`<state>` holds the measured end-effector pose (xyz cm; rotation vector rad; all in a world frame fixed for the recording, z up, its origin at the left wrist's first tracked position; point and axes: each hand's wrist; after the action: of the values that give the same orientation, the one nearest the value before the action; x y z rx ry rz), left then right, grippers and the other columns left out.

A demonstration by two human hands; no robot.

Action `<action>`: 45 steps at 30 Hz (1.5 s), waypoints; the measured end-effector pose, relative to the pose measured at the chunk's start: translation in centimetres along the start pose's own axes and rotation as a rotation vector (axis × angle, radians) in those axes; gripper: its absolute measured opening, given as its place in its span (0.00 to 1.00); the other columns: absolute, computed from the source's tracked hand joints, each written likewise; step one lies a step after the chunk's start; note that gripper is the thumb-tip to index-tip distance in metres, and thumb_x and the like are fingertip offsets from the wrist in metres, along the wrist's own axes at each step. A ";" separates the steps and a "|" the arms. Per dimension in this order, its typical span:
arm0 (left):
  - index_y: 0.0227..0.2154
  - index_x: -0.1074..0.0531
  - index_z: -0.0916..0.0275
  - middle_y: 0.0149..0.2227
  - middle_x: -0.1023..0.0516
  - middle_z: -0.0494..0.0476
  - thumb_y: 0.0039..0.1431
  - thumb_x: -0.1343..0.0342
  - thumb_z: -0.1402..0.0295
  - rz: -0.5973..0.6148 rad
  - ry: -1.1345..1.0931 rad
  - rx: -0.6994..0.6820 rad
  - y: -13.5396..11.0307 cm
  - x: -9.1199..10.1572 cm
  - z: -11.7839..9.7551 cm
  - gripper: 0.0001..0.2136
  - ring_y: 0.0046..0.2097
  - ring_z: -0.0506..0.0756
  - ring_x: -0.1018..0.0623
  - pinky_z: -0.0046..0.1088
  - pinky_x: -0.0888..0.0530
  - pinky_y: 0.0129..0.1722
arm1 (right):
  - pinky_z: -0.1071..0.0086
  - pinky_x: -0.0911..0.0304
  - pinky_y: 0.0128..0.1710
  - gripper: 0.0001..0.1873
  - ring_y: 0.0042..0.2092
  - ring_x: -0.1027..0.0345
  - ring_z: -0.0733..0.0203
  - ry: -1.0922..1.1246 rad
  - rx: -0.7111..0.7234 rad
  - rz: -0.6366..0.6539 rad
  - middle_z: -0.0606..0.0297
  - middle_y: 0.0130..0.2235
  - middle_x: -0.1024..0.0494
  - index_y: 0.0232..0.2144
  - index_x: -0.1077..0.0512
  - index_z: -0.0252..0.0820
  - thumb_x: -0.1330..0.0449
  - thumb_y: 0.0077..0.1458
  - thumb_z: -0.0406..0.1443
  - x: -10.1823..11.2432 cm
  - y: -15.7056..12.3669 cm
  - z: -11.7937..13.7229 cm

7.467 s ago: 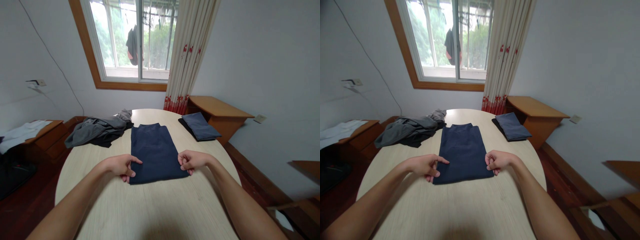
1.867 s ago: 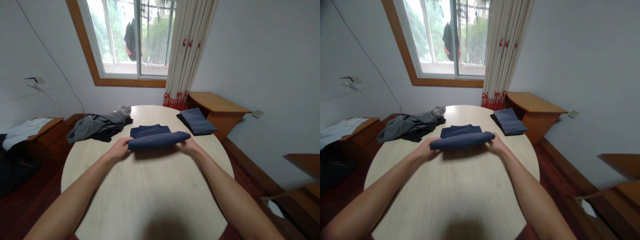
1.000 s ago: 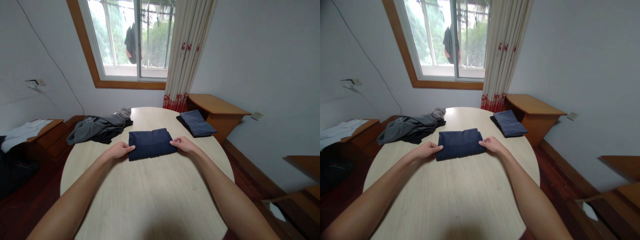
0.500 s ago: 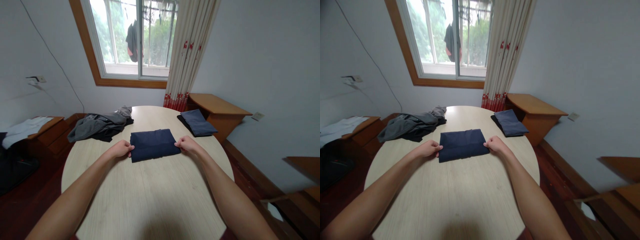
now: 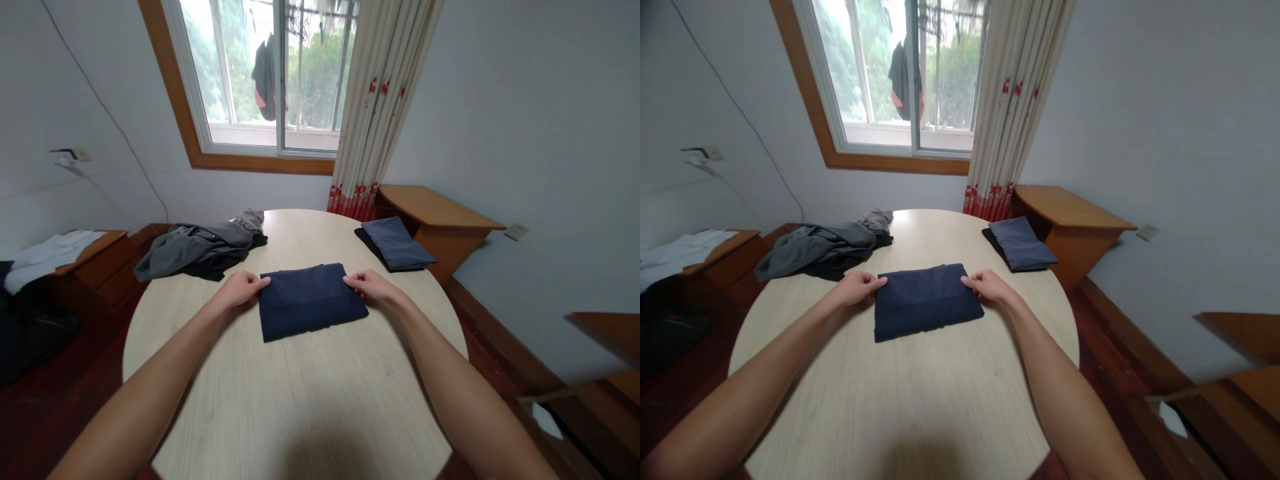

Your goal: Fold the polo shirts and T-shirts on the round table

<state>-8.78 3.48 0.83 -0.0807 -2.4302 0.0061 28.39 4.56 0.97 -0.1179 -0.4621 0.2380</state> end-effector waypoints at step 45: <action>0.49 0.24 0.62 0.46 0.21 0.65 0.66 0.51 0.61 -0.332 0.310 -0.381 -3.1 -2.7 -4.4 0.17 0.52 0.63 0.26 0.41 0.30 0.54 | 0.51 0.44 0.63 0.25 0.61 0.35 0.45 -0.616 0.556 -0.454 0.47 0.60 0.28 0.59 0.29 0.35 0.48 0.62 0.35 -5.4 0.9 3.4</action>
<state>-4.07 0.16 2.54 0.1421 -2.0792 -0.5760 21.96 4.27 1.48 0.6169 -0.9980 -0.0585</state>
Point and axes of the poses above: each hand's wrist, its own y-axis towards the middle knuckle, its own x-axis out of the back of the hand, z = x × y
